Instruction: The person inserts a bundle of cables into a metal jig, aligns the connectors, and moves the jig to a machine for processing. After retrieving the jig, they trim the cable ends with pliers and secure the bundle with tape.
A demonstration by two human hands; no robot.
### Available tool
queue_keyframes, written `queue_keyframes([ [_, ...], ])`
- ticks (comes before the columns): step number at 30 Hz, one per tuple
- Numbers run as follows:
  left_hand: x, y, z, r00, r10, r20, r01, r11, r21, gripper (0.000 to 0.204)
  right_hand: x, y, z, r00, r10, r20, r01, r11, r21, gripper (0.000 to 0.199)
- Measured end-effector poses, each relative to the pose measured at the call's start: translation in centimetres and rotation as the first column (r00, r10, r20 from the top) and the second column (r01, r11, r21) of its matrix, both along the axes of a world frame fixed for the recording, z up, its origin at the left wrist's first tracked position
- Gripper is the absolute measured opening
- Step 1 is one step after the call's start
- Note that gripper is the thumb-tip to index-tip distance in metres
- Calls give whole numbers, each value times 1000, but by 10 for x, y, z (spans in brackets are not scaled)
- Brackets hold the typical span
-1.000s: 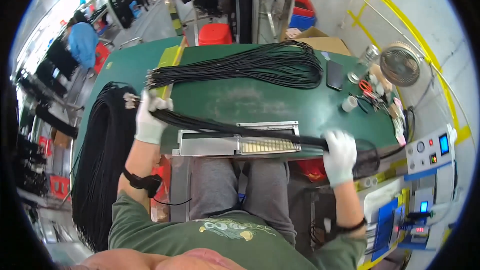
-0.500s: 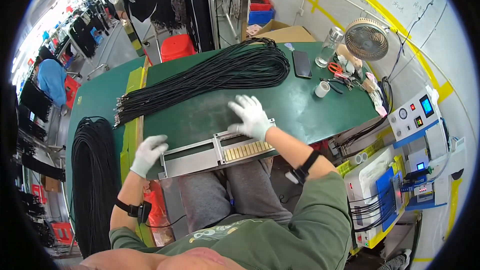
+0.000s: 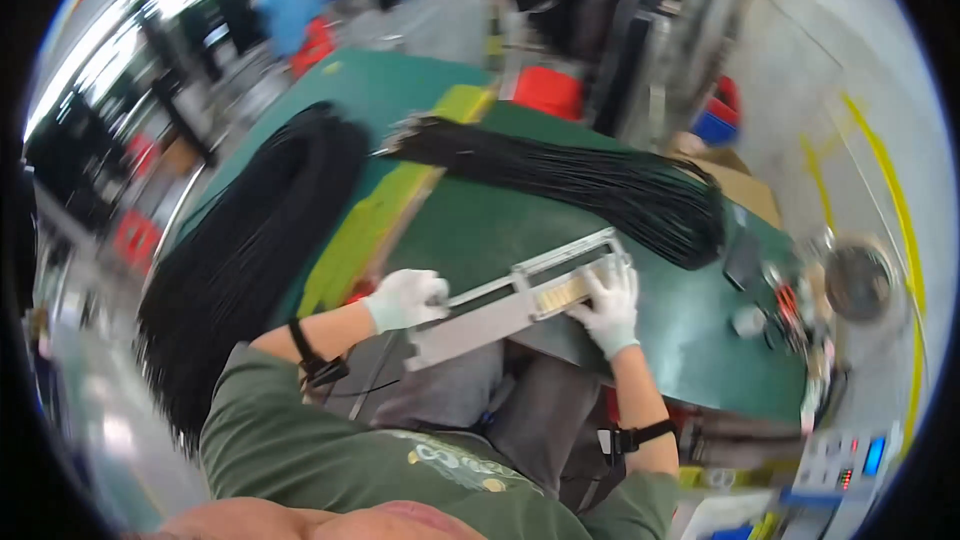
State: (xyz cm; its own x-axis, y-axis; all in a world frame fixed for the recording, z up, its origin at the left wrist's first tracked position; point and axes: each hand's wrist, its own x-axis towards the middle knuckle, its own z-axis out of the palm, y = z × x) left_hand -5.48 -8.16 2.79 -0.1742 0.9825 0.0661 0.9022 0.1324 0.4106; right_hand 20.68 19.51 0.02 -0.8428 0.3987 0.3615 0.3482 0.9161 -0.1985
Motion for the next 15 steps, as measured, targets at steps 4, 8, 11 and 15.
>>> queue_keyframes([
  [4,9,-46,42,992,103,71,-115,973,199,23,3,-4,-14,997,-36,-70,35,999,-18,67],
  [8,-56,-89,94,803,576,-152,-416,724,550,25,10,-7,-14,990,-63,-124,53,995,-83,64],
  [11,-122,-113,82,466,836,-288,-523,524,672,33,5,-9,-12,989,-74,-131,62,993,-99,60],
  [15,-148,-93,86,330,896,-297,-723,442,530,45,6,-7,-18,987,-89,-137,72,990,-121,56],
])
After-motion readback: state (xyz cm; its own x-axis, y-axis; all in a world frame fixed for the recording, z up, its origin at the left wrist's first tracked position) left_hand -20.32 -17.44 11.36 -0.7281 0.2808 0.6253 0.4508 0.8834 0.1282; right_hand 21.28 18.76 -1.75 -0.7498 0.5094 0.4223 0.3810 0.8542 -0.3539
